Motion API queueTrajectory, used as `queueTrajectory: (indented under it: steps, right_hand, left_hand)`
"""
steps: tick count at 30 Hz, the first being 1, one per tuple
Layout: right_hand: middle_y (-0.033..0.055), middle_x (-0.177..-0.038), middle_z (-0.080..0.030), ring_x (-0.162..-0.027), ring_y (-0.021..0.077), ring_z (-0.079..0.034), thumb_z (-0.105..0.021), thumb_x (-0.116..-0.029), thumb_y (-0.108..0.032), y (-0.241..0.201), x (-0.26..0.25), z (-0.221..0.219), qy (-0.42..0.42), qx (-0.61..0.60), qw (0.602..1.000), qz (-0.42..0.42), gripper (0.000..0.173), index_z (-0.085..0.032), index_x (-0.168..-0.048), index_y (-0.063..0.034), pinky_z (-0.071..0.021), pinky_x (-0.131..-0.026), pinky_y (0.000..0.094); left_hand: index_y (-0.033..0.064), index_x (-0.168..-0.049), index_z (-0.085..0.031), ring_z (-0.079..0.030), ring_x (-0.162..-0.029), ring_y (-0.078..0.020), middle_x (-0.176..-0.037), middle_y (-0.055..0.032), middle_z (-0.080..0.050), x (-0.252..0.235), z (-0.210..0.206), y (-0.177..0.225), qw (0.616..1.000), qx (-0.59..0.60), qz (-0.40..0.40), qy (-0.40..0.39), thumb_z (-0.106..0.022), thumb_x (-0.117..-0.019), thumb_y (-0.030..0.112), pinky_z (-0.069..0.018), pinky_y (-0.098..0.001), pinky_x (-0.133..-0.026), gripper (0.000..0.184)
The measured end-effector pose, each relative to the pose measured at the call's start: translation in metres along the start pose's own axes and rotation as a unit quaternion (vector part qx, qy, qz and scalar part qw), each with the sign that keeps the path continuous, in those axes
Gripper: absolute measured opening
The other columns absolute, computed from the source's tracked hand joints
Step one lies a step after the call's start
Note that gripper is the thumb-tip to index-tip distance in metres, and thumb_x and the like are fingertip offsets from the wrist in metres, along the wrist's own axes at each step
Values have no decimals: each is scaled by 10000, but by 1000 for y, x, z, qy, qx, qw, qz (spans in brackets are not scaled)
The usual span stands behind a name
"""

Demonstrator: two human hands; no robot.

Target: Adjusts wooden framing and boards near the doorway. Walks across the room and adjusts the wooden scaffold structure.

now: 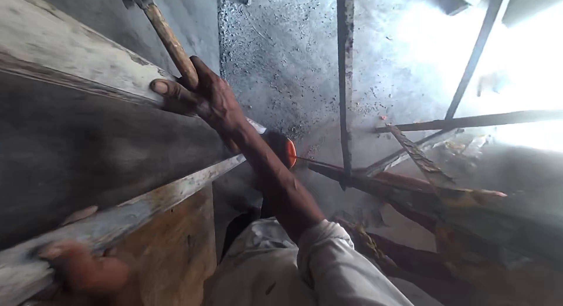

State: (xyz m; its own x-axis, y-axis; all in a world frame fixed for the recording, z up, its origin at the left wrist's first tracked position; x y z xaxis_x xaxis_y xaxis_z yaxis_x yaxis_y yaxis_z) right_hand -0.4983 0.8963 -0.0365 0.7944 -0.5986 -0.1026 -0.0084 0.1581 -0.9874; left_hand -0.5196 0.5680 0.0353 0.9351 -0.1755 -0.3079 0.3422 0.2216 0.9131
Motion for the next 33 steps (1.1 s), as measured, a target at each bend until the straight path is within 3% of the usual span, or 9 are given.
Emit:
queueTrajectory:
  steps: [4, 8, 11, 14, 19, 22, 27, 30, 33]
  right_hand:
    - [101, -759, -661, -660, 217, -651, -744, -943, -313, -22, 20, 16, 18, -41, 999, 17, 395, -620, -1126, 14, -558, -614, 444]
    - [94, -735, -638, -633, 201, -626, -739, -954, -266, -38, 38, 23, 22, -70, 997, 24, 332, -618, -1081, 16, -544, -591, 417]
    - [84, -737, -615, -607, 182, -600, -713, -975, -269, -50, 55, 27, 24, -75, 997, 24, 300, -605, -1082, -9, -531, -547, 369]
    - [87, -724, -615, -622, 190, -601, -730, -958, -285, -50, 57, 24, 18, -114, 993, 34, 338, -608, -1058, 14, -528, -577, 408]
    - [78, -740, -609, -625, 175, -590, -721, -966, -299, -55, 62, 16, -2, -111, 994, 21, 339, -604, -1080, -2, -525, -574, 378]
    - [74, -752, -621, -646, 183, -603, -737, -943, -363, -38, 55, 0, -18, -107, 994, 14, 412, -613, -1103, -3, -538, -609, 414]
    - [114, -759, -628, -627, 244, -619, -717, -964, -391, -12, 62, -33, -56, -56, 997, -21, 420, -600, -1153, -34, -537, -546, 448]
    - [115, -741, -643, -666, 276, -646, -737, -934, -445, -2, 49, -54, -96, -22, 995, -2, 466, -633, -1107, -25, -548, -617, 511]
    - [106, -720, -632, -665, 287, -644, -701, -944, -501, 0, 34, -61, -135, 10, 990, 23, 487, -632, -1095, -43, -538, -620, 526]
  left_hand:
    - [-89, -1339, -432, -646, -1004, -30, -1182, -25, -658, -9, -6, -19, 998, -22, 58, -2, -428, -1065, 327, -550, -211, -789, 498]
    - [-15, -1338, -464, -607, -810, 13, -1110, 13, -671, -9, -15, -26, 995, -24, 91, 21, -393, -1083, 286, -472, -157, -609, 401]
    - [7, -1337, -510, -616, -866, 8, -1120, 24, -673, -13, -19, -26, 995, -27, 98, 27, -391, -1096, 300, -488, -181, -673, 397]
    - [6, -1359, -508, -623, -1005, -29, -1196, -4, -656, -19, -25, -23, 995, -26, 99, 16, -401, -1090, 318, -526, -238, -795, 426]
    - [40, -1269, -549, -653, -856, -6, -1058, 50, -698, -34, -34, -27, 996, 5, 91, 26, -438, -1089, 275, -540, -211, -688, 316]
    - [5, -1335, -520, -666, -1018, -69, -1138, -15, -672, -35, -43, -39, 992, -15, 126, 26, -500, -1082, 313, -586, -310, -845, 400]
    - [-5, -1331, -525, -662, -1038, -84, -1161, -42, -659, -44, -52, -48, 990, -15, 134, 46, -515, -1077, 291, -583, -322, -846, 390]
    - [-5, -1291, -534, -656, -1025, -87, -1149, -41, -651, -46, -50, -49, 990, -10, 128, 60, -480, -1072, 207, -581, -319, -829, 310]
    - [-1, -1360, -523, -638, -1109, -63, -1247, -38, -648, -43, -46, -49, 991, -20, 120, 54, -474, -1084, 297, -562, -302, -897, 409]
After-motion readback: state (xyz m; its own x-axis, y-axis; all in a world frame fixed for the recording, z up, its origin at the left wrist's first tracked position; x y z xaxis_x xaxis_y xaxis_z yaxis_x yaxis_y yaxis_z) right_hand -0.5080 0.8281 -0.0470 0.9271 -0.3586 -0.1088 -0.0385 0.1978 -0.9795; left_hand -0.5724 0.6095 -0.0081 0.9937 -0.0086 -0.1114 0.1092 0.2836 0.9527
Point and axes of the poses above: each hand's wrist, its own x-axis away from the middle knuckle, its own z-axis out of the back of the hand, y = z × x, the point moved 10 cm from there along -x, towards the middle knuckle
